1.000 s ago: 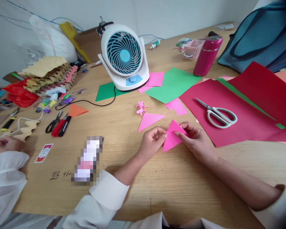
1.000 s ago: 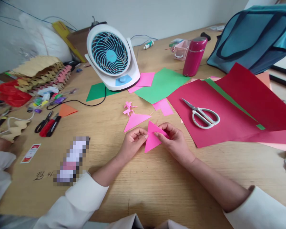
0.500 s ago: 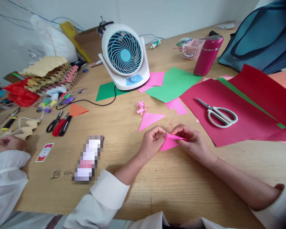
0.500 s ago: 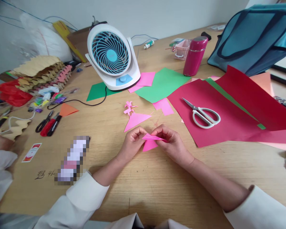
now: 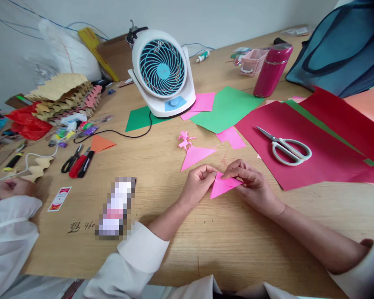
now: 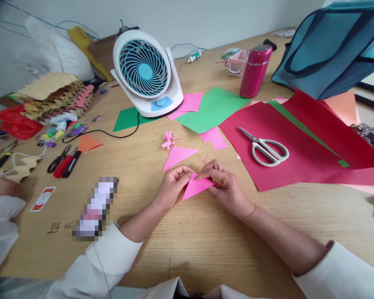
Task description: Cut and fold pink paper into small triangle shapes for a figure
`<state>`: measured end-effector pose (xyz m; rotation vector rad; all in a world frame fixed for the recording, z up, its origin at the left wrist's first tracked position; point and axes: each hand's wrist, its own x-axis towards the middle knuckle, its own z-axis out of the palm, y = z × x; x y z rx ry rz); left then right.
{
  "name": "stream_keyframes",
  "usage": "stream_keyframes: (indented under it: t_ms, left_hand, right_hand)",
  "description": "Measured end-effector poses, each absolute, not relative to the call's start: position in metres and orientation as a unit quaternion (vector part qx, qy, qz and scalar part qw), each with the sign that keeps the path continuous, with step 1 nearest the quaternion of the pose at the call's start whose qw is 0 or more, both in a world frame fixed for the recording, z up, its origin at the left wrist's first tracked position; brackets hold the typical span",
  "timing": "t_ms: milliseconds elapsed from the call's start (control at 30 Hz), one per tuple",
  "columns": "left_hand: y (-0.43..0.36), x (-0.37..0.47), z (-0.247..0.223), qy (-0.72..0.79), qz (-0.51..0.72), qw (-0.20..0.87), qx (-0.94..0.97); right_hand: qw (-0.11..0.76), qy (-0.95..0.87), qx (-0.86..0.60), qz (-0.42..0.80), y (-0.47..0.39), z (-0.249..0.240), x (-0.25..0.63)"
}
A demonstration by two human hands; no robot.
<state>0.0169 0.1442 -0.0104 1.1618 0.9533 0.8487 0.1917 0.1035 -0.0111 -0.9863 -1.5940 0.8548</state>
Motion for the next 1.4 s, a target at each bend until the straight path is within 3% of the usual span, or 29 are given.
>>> stream_keyframes:
  t_ms: [300, 600, 1200, 1400]
  left_hand:
    - [0.1431, 0.0144, -0.0054, 0.376, 0.323, 0.728, 0.474]
    - [0.1437, 0.0152, -0.0039, 0.377, 0.308, 0.736, 0.470]
    - [0.1461, 0.0177, -0.0075, 0.399, 0.400, 0.699, 0.439]
    - [0.1477, 0.0182, -0.0076, 0.402, 0.457, 0.661, 0.438]
  right_hand:
    - [0.517, -0.665, -0.430, 0.324, 0.1056, -0.0110, 0.1947]
    - [0.512, -0.652, -0.452, 0.330, 0.1064, -0.0068, 0.1933]
    - [0.543, -0.544, -0.461, 0.443, 0.1066, -0.0139, 0.1910]
    - [0.496, -0.543, -0.481, 0.476, 0.1070, -0.0077, 0.1890]
